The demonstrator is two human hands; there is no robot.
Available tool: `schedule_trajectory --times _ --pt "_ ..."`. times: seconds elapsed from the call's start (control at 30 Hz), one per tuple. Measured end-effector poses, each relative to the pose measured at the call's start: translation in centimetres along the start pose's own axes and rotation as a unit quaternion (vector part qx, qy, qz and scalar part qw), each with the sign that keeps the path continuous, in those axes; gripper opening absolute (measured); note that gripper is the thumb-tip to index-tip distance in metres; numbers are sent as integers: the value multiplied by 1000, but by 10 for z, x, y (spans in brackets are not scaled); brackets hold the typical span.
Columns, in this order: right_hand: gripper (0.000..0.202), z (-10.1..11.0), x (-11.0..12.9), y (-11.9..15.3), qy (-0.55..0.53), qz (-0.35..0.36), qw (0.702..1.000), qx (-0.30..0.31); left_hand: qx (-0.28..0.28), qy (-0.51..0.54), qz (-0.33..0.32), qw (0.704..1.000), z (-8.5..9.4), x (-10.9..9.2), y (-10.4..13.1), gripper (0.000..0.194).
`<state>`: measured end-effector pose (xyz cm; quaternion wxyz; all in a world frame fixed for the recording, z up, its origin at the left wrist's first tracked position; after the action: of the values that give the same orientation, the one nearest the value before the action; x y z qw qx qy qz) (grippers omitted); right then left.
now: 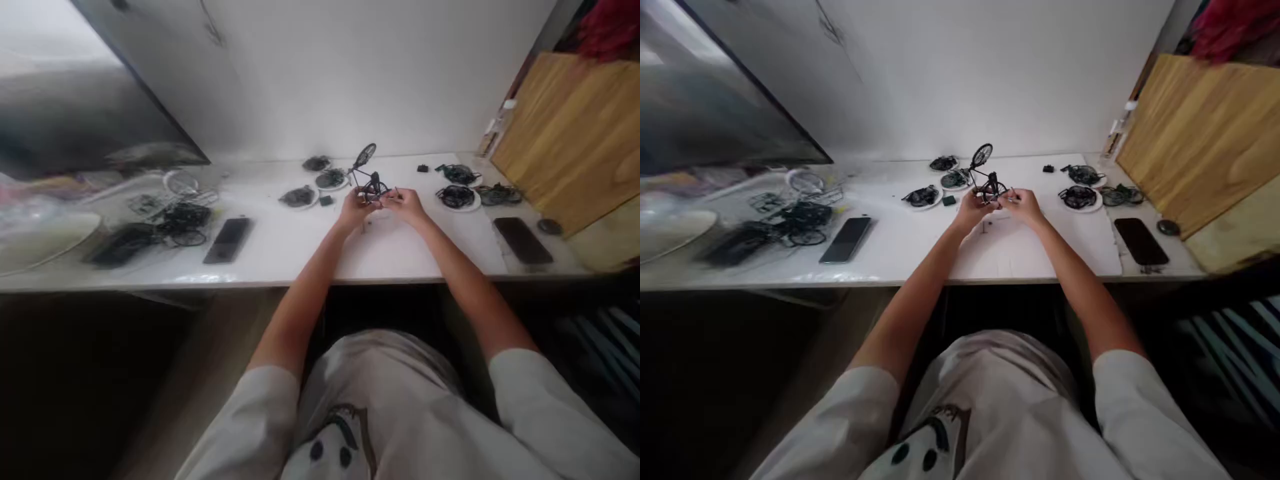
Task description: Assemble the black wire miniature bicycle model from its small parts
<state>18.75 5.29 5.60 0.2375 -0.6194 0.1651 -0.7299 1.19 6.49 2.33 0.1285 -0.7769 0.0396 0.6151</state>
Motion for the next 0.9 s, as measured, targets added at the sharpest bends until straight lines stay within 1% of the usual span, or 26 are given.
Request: schedule_trajectory --times 0.27,0.47,0.73,0.83,0.9 --pt "40 0 16 4 50 2 999 0 3 -3 5 1000 -1 -2 3 67" --pt "38 0 17 6 58 -8 998 -9 1 -13 11 1000 -3 -6 7 65" --pt "39 -1 19 6 57 -10 998 -1 2 -7 11 1000 -4 -7 8 64" --pt "40 2 16 4 71 -7 997 -6 -4 3 11 1000 -4 -8 7 62" --pt "40 8 12 3 88 -3 996 -23 -20 11 8 1000 -1 -8 6 60"
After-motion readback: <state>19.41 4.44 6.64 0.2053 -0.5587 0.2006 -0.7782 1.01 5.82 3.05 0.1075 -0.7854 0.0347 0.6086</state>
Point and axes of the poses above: each hand's wrist, its own y-axis away from the middle knuckle, its own z-axis out of the back of the hand, x = y × z, the point moved 7 cm from there along -y, towards the middle knuckle, and after that the axes turned 11 degrees about z, right-handed, at the moved point
